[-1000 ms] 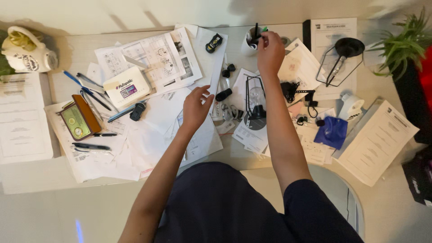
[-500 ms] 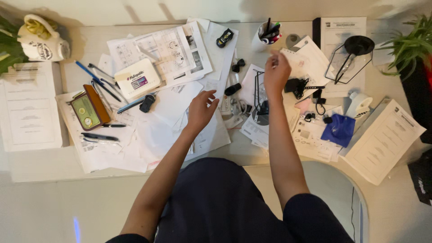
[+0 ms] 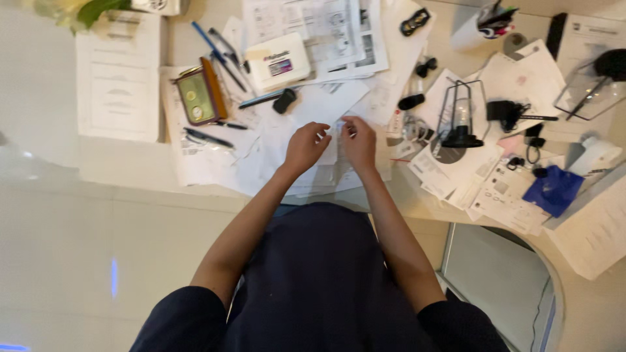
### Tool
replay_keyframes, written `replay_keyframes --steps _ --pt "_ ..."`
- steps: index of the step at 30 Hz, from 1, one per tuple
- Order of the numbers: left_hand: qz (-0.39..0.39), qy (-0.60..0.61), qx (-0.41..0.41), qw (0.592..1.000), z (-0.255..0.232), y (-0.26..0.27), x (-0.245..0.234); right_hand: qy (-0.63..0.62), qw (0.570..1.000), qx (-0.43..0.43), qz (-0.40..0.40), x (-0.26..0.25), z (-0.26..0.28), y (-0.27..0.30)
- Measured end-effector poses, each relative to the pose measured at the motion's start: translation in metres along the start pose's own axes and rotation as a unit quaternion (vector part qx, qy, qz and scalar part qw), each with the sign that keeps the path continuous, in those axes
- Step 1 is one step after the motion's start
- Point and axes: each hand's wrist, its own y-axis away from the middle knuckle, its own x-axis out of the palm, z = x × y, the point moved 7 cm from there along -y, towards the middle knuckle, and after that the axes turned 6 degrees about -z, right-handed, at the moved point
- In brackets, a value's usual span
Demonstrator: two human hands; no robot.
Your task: The person picks up several pens and markers from a cluttered desk one at a time and places them into a small cup.
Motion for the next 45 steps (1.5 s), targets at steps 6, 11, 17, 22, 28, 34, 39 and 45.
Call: replay_keyframes --steps 6,11,17,22,28,34,39,45 --pt "-0.053 -0.015 -0.015 0.998 0.058 0.024 -0.067 0.005 0.994 -0.058 0.089 0.092 0.045 0.045" --pt "-0.064 -0.007 -0.064 0.996 0.101 0.042 -0.116 0.058 0.983 -0.085 0.151 0.154 0.073 0.066" --pt "-0.081 -0.004 -0.088 0.993 0.14 0.056 -0.164 0.159 0.945 -0.226 0.174 0.218 0.1 0.069" --pt "-0.1 -0.003 -0.07 0.993 0.155 0.058 -0.19 0.152 0.933 -0.276 0.171 0.25 0.118 0.068" --pt "-0.103 0.015 -0.08 0.991 0.167 0.06 -0.203 0.26 0.907 -0.289 0.161 0.276 0.103 0.068" --pt "-0.095 0.006 -0.075 0.993 0.172 0.059 -0.204 0.304 0.894 -0.294 0.151 0.274 0.083 0.072" --pt "-0.076 0.015 -0.107 0.991 0.178 0.056 -0.189 0.235 0.937 -0.216 0.142 0.251 0.077 0.075" --pt "-0.06 0.017 -0.12 0.991 0.176 0.052 -0.161 0.16 0.972 -0.1 0.14 0.225 0.047 0.073"
